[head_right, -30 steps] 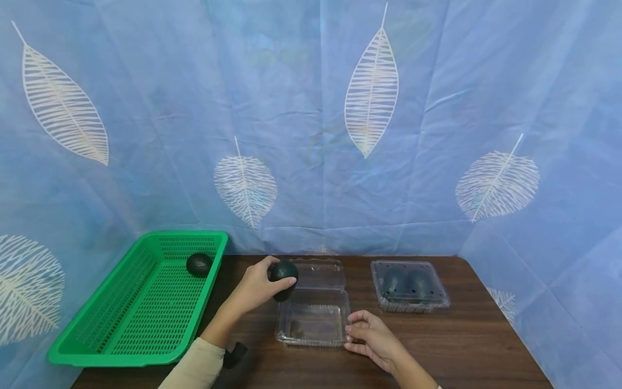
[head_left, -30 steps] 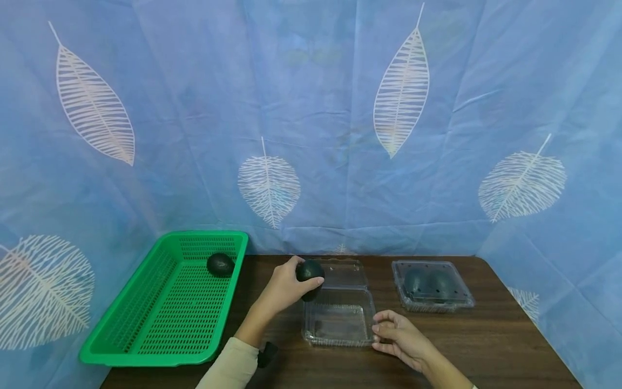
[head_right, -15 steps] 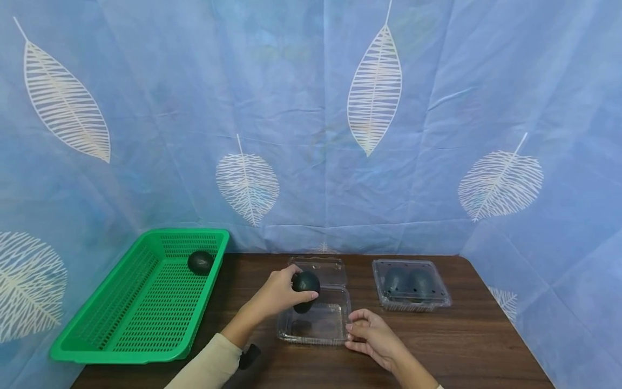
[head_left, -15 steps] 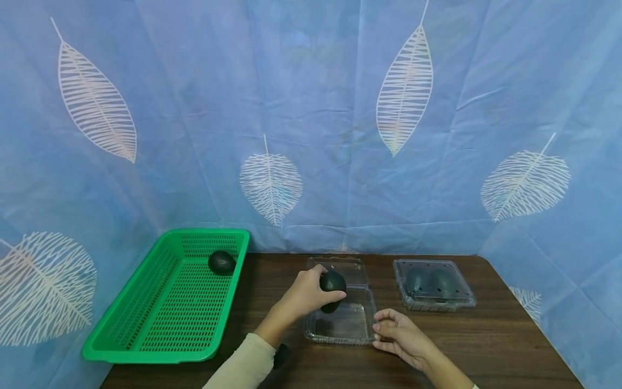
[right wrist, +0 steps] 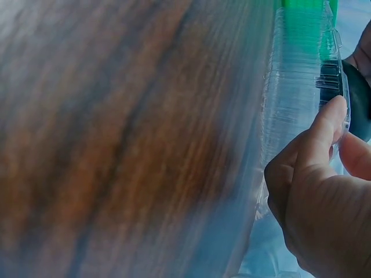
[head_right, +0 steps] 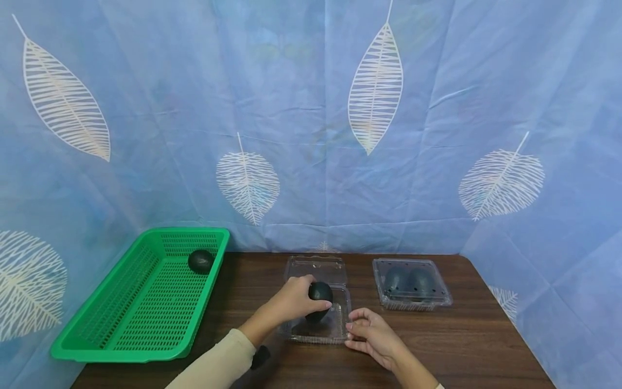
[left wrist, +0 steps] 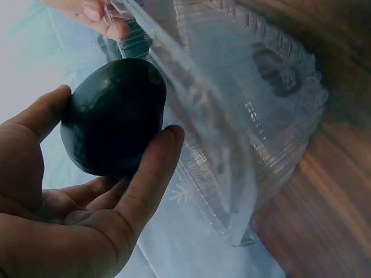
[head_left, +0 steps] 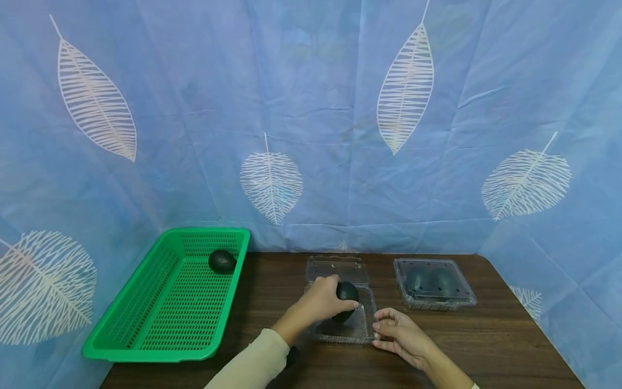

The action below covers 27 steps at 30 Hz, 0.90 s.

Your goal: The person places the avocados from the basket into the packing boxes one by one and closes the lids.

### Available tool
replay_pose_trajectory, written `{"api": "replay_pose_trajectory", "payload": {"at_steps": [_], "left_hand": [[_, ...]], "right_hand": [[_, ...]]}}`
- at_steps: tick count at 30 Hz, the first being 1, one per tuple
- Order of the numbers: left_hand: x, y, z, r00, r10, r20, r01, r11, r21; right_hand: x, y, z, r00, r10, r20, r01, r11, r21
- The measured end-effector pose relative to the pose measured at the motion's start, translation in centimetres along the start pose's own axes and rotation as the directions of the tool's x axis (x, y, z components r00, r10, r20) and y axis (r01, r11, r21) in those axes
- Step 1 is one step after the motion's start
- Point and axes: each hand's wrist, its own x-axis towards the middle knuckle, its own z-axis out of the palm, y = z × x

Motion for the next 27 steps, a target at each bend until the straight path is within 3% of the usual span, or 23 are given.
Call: {"api": "replay_pose_trajectory", "payload": {"at_steps": [7,12,20,27], "left_hand": [[0.9,0.7,0.4,0.994,-0.028,0.103,0.025,0.999,0.031],[1.4,0.8,1.2,0.989,-0.048,0.140,0.046,0.999,0.018],[1.9,0.5,2.7,0.982,-0.092,0.164,0.091,0.996,0.013],[1.9,0.1,3.7,0.985,-0.120,0.127,0.121,0.993,-0.004]], "right_hand": [[0.0,-0.1,-0.2,1.000,-0.014,0.014,0.014,1.000,-0.009],[0.0,0.0,-0.2,1.000,-0.012,0.024,0.012,1.000,-0.004],[0.1,0.0,-0.2,0.999,-0.016,0.040,0.016,1.000,0.008],[0.1,0.1,-0.2,0.999,-0.014,0.047,0.013,1.000,0.024]]}}
